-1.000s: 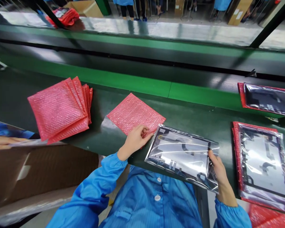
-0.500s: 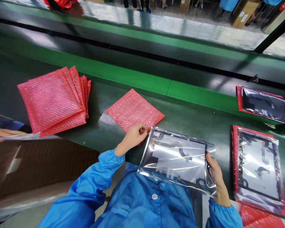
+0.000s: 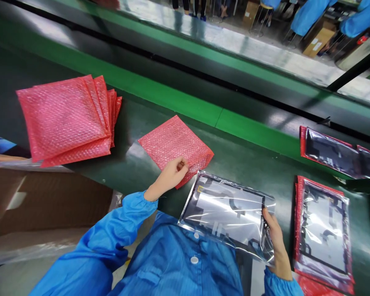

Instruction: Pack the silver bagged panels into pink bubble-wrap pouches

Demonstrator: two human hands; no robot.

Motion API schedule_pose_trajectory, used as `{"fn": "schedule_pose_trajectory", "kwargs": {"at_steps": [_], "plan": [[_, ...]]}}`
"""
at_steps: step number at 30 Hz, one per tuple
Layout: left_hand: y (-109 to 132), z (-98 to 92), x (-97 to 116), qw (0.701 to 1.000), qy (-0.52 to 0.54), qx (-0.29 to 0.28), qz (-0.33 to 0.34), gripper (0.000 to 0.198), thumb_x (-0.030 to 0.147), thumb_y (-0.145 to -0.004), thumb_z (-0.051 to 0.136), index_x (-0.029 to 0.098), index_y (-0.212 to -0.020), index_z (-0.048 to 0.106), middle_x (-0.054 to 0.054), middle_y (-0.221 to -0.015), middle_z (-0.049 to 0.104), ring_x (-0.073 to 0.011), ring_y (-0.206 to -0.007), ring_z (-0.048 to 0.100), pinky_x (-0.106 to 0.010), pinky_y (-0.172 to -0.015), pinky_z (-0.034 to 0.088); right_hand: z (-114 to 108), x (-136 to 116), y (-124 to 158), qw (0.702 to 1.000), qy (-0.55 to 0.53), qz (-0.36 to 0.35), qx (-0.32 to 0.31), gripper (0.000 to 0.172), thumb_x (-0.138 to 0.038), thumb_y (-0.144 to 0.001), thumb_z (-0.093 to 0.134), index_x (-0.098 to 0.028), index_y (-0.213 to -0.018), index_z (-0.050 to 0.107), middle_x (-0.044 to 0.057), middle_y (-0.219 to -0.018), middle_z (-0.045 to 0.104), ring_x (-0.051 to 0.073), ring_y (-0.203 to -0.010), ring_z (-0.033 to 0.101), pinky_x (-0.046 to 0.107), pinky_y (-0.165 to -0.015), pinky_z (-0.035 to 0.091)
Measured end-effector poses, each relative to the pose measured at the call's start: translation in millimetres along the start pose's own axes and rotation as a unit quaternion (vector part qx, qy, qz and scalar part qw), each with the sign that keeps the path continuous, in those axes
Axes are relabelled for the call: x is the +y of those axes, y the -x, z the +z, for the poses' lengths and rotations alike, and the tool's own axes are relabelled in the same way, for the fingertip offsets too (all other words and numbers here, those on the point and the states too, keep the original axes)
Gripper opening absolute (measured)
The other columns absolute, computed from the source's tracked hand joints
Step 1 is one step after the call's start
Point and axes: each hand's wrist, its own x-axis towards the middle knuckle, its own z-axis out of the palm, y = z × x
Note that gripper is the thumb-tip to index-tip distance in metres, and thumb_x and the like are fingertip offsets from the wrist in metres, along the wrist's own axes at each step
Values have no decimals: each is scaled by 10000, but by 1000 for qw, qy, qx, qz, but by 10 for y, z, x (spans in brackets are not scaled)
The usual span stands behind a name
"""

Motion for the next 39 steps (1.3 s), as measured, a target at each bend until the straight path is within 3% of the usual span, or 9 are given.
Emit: {"fn": "schedule_pose_trajectory", "kwargs": {"at_steps": [8,12,15,18,22,28,31,35,39], "plan": [[276,11,274,977,-205,21,54,118,177,-917,479,226,-817,517,-45,-848,643,-209,-781,604,-329,-682,412,-32,-196,-52,999,36,-3,-5,381,-575,-607,864,-253,-745,715,6,-703,728,238,-712,714,288,-583,588],[344,99,286,961,-263,-2,89,145,183,-954,430,216,-861,537,-76,-861,645,-242,-826,613,-352,-722,440,195,-330,-141,999,43,-6,-8,471,-596,-481,906,-241,-692,679,-19,-656,699,234,-723,711,277,-591,581],[398,200,166,949,-295,-24,104,152,252,-995,420,197,-947,553,-104,-928,649,-274,-898,614,-382,-776,461,398,-409,-176,998,52,-20,-3,493,-579,-443,905,-233,-699,664,-9,-678,711,256,-794,724,281,-606,586],[483,216,4,945,-321,-13,66,149,297,-963,505,178,-1039,555,-129,-1015,640,-295,-963,612,-393,-815,472,521,-414,-219,998,34,1,-46,459,-534,-446,899,-238,-689,645,10,-675,718,291,-830,735,319,-615,604],[650,40,-56,939,-343,-15,-14,113,226,-877,560,176,-976,580,-143,-969,663,-308,-913,636,-382,-758,470,576,-346,-311,994,-22,50,-98,393,-514,-507,869,-243,-693,653,30,-651,717,319,-828,749,364,-610,623],[820,-164,56,927,-348,-43,-134,212,277,-953,448,195,-839,607,-115,-818,724,-285,-764,701,-327,-607,381,650,-298,-355,989,-63,84,-103,420,-556,-608,815,-211,-828,718,59,-693,747,327,-803,761,409,-665,644],[837,-153,34,928,-328,-9,-176,227,271,-967,418,209,-823,582,-96,-794,728,-272,-731,701,-325,-590,344,686,-305,-332,986,-88,104,-95,451,-544,-609,833,-206,-887,726,55,-716,759,320,-776,764,407,-651,646],[843,-109,12,944,-270,63,-176,151,239,-918,456,233,-774,502,-40,-725,674,-231,-689,664,-312,-595,351,728,-334,-306,985,-78,97,-122,465,-593,-614,832,-215,-851,705,61,-687,748,320,-761,764,400,-613,644],[830,-67,3,967,-197,88,-136,78,192,-830,505,245,-777,481,13,-709,608,-188,-670,615,-288,-621,390,772,-353,-330,983,-79,100,-134,467,-588,-631,831,-200,-858,705,83,-712,758,321,-756,766,392,-598,642]]}}
